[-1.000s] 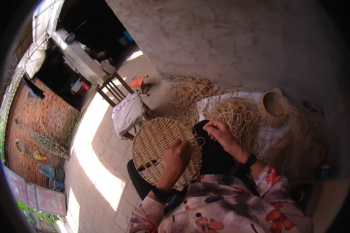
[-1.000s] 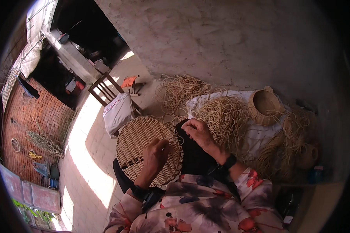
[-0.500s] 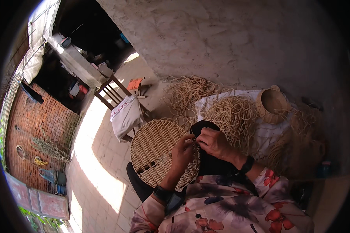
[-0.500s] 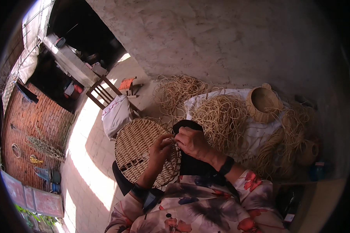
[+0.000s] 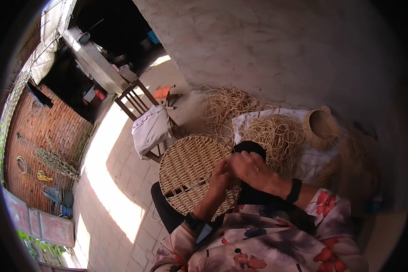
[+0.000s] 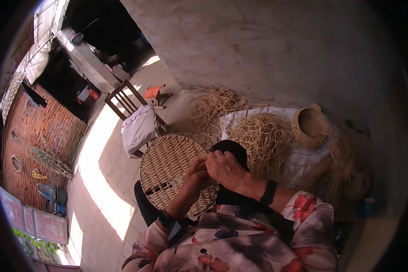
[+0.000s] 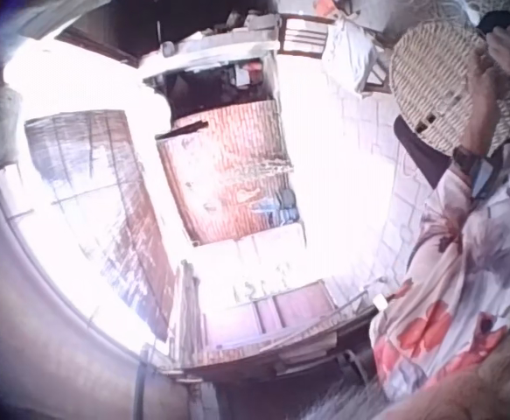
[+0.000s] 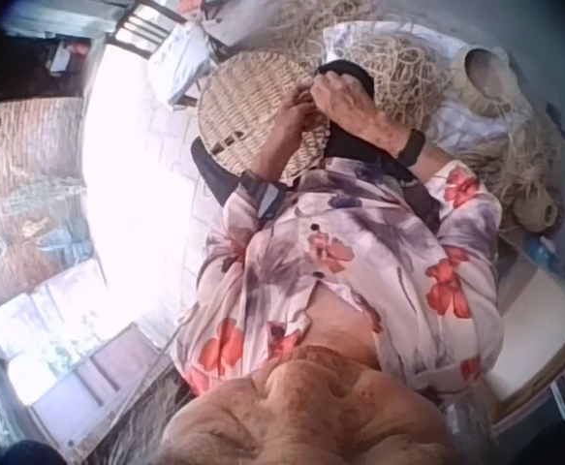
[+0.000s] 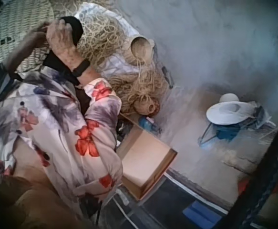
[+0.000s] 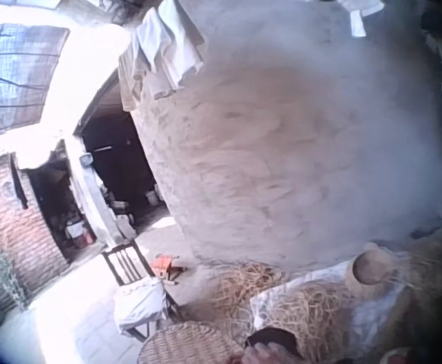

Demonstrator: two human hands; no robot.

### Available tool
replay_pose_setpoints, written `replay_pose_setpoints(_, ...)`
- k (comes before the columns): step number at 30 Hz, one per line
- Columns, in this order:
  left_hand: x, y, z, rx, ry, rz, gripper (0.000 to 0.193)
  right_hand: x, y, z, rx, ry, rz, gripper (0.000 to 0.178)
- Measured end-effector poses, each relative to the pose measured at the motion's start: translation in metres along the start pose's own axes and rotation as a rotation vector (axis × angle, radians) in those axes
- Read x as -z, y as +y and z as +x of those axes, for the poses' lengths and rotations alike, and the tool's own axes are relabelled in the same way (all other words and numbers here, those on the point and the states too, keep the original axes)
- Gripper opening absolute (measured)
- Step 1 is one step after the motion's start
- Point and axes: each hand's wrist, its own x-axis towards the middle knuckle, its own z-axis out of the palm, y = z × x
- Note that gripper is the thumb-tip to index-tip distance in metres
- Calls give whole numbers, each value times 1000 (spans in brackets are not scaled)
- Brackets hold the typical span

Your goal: Weaving a round wicker basket by hand using strips of material.

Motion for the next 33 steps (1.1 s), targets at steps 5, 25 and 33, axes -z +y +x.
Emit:
replay_pose_setpoints(5,-10,21,-20,-80,43,355,44,-14,4,1,-10,32,184,6)
replay_pose_setpoints(25,69,-2,-76,-815,676,1454,19,-24,41,-34,-984,160,1940,25)
replay_pose_setpoints(33,57,-4,-56,-787,444,1447,23,-30,44,-45,-1051,280,1974,26)
